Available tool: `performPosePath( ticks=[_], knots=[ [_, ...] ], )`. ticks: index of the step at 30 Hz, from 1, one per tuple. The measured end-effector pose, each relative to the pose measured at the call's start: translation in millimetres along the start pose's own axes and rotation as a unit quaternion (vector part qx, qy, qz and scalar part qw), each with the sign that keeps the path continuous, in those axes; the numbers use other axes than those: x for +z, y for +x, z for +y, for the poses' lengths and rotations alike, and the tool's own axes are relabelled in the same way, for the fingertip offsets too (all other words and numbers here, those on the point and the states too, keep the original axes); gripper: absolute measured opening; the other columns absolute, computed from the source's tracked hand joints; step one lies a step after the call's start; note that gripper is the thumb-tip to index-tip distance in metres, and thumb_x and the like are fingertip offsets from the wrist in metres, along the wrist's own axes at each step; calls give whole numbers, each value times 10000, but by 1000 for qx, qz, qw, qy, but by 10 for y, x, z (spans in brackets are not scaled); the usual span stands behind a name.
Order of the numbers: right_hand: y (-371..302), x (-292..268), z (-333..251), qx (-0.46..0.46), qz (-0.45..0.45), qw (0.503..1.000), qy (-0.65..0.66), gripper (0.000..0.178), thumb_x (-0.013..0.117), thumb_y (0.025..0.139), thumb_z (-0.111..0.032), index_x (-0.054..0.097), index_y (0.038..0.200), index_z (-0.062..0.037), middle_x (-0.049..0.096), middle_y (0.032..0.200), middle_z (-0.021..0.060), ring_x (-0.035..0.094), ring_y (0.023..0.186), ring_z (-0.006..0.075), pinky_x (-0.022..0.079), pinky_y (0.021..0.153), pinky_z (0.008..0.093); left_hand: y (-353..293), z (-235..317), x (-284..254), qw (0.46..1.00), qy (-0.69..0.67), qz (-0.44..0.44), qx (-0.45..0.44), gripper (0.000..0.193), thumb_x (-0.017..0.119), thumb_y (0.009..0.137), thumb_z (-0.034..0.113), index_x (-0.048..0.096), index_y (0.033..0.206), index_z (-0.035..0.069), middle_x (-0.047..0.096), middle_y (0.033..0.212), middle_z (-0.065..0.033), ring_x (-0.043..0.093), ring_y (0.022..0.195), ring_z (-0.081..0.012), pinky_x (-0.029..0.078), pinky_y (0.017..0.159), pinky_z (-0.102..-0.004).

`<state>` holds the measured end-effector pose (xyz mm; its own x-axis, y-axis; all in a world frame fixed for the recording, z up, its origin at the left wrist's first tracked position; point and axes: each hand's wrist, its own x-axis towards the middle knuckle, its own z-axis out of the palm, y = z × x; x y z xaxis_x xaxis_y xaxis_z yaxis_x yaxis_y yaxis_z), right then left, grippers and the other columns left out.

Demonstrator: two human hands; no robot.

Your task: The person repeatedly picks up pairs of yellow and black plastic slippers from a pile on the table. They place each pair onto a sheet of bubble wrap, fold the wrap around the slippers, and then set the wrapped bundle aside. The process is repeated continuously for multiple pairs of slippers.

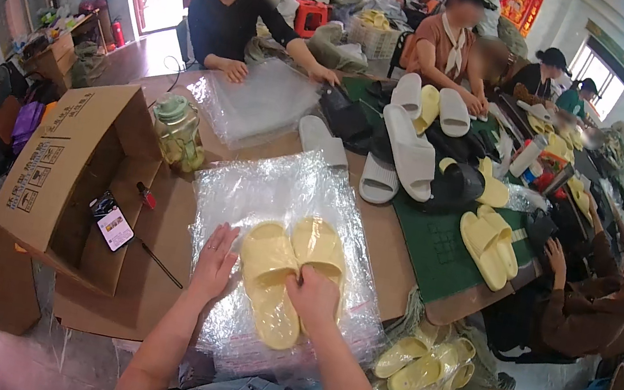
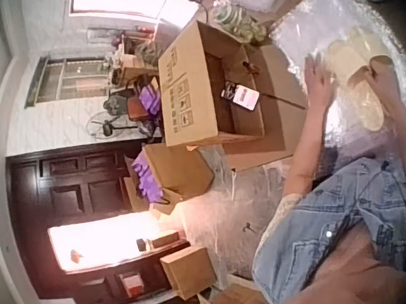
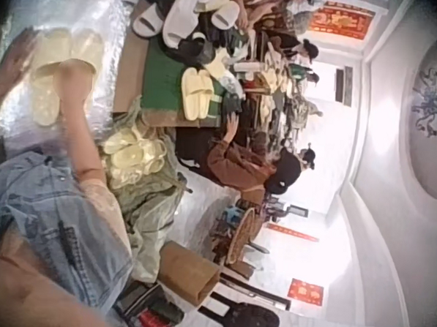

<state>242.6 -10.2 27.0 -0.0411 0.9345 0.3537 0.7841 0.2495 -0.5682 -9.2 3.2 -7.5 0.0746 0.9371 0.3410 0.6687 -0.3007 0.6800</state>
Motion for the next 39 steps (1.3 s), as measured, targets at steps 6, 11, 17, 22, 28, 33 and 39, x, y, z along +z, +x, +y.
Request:
performPosePath(
  ticks=[6, 11, 17, 22, 28, 33, 39],
  knots=[
    [-735, -645, 533, 115, 40, 993, 3, 308, 728, 836, -281, 564, 715, -50, 630, 665, 145, 618, 583, 358, 498, 577, 464, 47, 229, 53, 993, 96, -60, -31, 701, 704, 918, 372, 490, 1478, 8, 390, 1588, -256, 288, 1506, -427, 225, 1239, -496],
    [-1487, -1263, 1567, 190, 291, 936, -50, 228, 732, 857, -218, 647, 822, -9, 648, 746, 168, 619, 629, 321, 496, 611, 425, 1, 241, -57, 992, 103, -56, -36, 658, 716, 903, 298, 519, 1441, -27, 384, 1586, -269, 312, 1491, -428, 238, 1233, -502],
    [-2280, -1997, 2430, 442, 291, 790, -309, 403, 638, 919, -373, 668, 889, 28, 690, 793, 196, 678, 751, 399, 508, 690, 501, 14, 144, -20, 992, 120, -50, 5, 625, 707, 921, 284, 525, 1440, -13, 415, 1577, -243, 336, 1487, -414, 269, 1222, -492],
    [-2895, -1531, 3123, 570, 136, 780, -219, 487, 630, 897, -431, 695, 1002, 39, 714, 974, 283, 699, 919, 448, 527, 833, 541, 34, 75, 12, 993, 106, -58, 13, 638, 700, 924, 309, 513, 1449, -2, 411, 1582, -232, 316, 1496, -408, 248, 1224, -502],
    [-3151, -1323, 3814, 627, 178, 756, -58, 532, 616, 926, -402, 663, 1213, 44, 685, 1170, 295, 674, 1076, 433, 519, 926, 477, 26, 69, -27, 991, 117, -54, 20, 639, 718, 915, 286, 511, 1459, 21, 411, 1587, -218, 327, 1492, -409, 258, 1222, -503],
    [-3808, -1370, 4481, 628, 372, 673, 117, 465, 613, 960, -312, 644, 1277, 27, 704, 1084, 113, 688, 883, 256, 536, 802, 408, 35, 29, 28, 993, 101, -58, 15, 641, 723, 909, 272, 508, 1461, 24, 414, 1584, -221, 320, 1494, -418, 258, 1222, -508],
    [-3613, -1338, 4242, 665, 186, 712, -130, 593, 544, 982, -438, 648, 1243, 84, 689, 1216, 287, 684, 1108, 416, 521, 953, 456, 33, 101, -12, 991, 121, -61, 17, 641, 724, 909, 268, 507, 1456, 12, 406, 1585, -233, 315, 1496, -419, 262, 1219, -510]
  ],
)
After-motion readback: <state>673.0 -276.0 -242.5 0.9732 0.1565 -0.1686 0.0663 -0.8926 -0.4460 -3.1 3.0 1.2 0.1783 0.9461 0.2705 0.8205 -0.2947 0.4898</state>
